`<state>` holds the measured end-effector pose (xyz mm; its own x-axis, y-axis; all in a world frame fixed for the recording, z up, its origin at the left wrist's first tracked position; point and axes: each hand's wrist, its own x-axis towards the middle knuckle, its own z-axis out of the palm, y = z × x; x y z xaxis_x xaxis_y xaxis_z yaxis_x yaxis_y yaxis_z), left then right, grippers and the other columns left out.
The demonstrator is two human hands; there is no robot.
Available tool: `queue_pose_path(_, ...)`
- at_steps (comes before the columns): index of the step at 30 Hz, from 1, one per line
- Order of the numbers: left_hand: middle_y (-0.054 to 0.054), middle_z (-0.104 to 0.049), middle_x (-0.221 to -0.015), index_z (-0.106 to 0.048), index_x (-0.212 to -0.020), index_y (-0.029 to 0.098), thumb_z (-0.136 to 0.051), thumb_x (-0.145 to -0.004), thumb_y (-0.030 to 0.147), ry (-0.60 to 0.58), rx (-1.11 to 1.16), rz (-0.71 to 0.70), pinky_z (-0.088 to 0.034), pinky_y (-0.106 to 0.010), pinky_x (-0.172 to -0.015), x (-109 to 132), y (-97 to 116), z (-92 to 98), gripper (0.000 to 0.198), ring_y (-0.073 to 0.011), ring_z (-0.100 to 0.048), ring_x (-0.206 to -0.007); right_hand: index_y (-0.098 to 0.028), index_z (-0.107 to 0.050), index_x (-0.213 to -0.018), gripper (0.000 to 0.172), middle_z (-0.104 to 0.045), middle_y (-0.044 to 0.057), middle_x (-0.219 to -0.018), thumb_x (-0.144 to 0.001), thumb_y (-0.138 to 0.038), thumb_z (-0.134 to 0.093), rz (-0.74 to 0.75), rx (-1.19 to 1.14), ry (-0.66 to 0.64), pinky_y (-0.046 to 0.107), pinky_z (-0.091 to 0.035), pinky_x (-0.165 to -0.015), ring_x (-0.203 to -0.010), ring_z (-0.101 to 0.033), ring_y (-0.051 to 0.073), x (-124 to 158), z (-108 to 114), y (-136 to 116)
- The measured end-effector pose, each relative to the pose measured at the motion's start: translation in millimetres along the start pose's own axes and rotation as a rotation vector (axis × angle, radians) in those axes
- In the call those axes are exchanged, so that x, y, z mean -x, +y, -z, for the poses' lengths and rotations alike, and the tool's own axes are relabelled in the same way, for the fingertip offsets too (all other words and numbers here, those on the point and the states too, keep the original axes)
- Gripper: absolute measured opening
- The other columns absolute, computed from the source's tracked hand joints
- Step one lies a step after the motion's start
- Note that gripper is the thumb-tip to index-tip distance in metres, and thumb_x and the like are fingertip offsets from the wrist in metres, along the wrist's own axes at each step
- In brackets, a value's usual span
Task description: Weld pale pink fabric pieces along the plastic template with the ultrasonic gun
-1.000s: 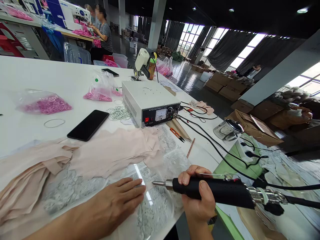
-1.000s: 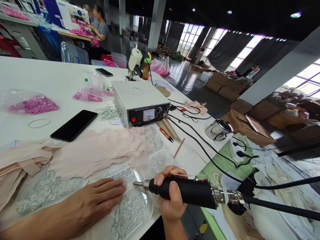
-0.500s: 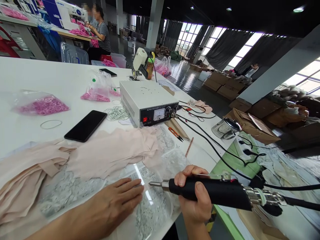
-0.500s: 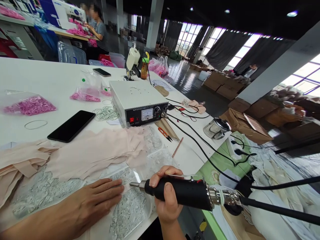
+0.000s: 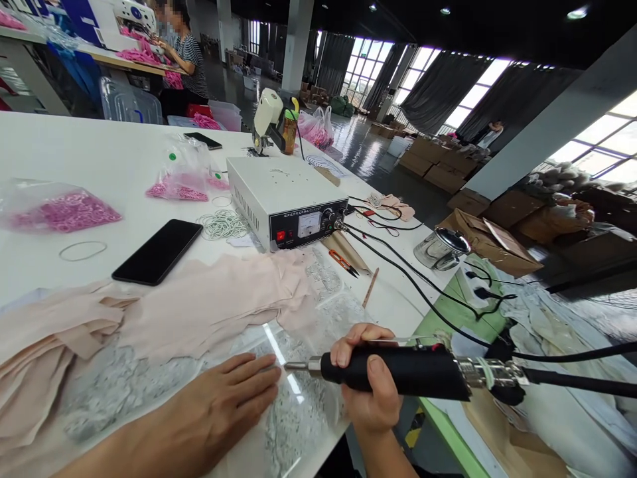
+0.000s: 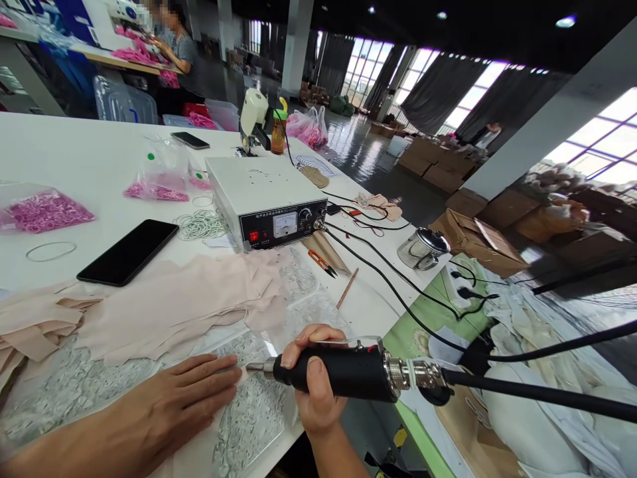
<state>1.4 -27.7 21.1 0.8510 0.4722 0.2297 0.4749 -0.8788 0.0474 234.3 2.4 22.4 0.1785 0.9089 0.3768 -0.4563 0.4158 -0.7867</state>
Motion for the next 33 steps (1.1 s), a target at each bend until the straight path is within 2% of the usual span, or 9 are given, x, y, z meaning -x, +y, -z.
queue_pose_path(4,-0.009,-0.067,-0.140,-0.063,-0.134,0.012,-0.041,-0.097,0.003,-0.006,-0.028,-0.018,-0.057,-0.040,-0.103,-1.1,-0.2,2.4,0.045,-0.0281,-0.062,-0.132,-0.026,-0.066,-0.095,0.013,-0.055,-0.002,-0.085,-0.091,-0.038,-0.065,-0.004,0.013,-0.006,0.028,-0.053,-0.053,-0.054,-0.060,0.010,1.6,-0.5,-1.5)
queue_pose_path(14,-0.007,-0.068,-0.139,-0.066,-0.131,0.013,-0.044,-0.094,0.003,0.042,-0.001,0.001,-0.054,-0.035,-0.106,-2.0,1.7,6.1,0.044,-0.0254,-0.063,-0.131,-0.025,-0.065,-0.096,0.014,-0.056,-0.002,-0.085,-0.090,-0.038,-0.065,0.007,0.014,-0.010,0.027,-0.055,-0.055,-0.055,-0.062,0.010,4.2,-2.9,3.1)
queue_pose_path(22,-0.008,-0.063,-0.145,-0.064,-0.135,0.015,-0.049,-0.094,0.003,0.006,0.055,0.019,-0.051,-0.036,-0.112,0.4,1.0,0.7,0.045,-0.0259,-0.059,-0.136,-0.025,-0.061,-0.090,0.013,-0.058,-0.003,-0.083,-0.092,-0.037,-0.065,0.007,0.061,-0.060,0.028,-0.056,-0.053,-0.054,-0.062,0.011,2.6,-5.0,-0.3)
queue_pose_path(28,-0.007,-0.066,-0.142,-0.064,-0.136,0.018,-0.052,-0.096,0.005,0.066,0.169,0.078,-0.048,-0.033,-0.115,2.4,0.7,-0.5,0.044,-0.0236,-0.059,-0.136,-0.024,-0.065,-0.089,0.013,-0.057,-0.002,-0.082,-0.088,-0.037,-0.066,0.060,0.021,0.045,0.028,-0.055,-0.051,-0.053,-0.061,0.011,-4.9,5.1,-7.8)
queue_pose_path(33,-0.008,-0.065,-0.143,-0.065,-0.136,0.017,-0.051,-0.101,0.010,0.062,0.122,0.049,-0.046,-0.033,-0.116,0.4,1.1,0.2,0.038,-0.0230,-0.058,-0.137,-0.024,-0.066,-0.091,0.012,-0.059,-0.002,-0.082,-0.087,-0.035,-0.067,0.058,0.015,0.072,0.029,-0.054,-0.050,-0.052,-0.059,0.011,-3.1,13.8,-7.9)
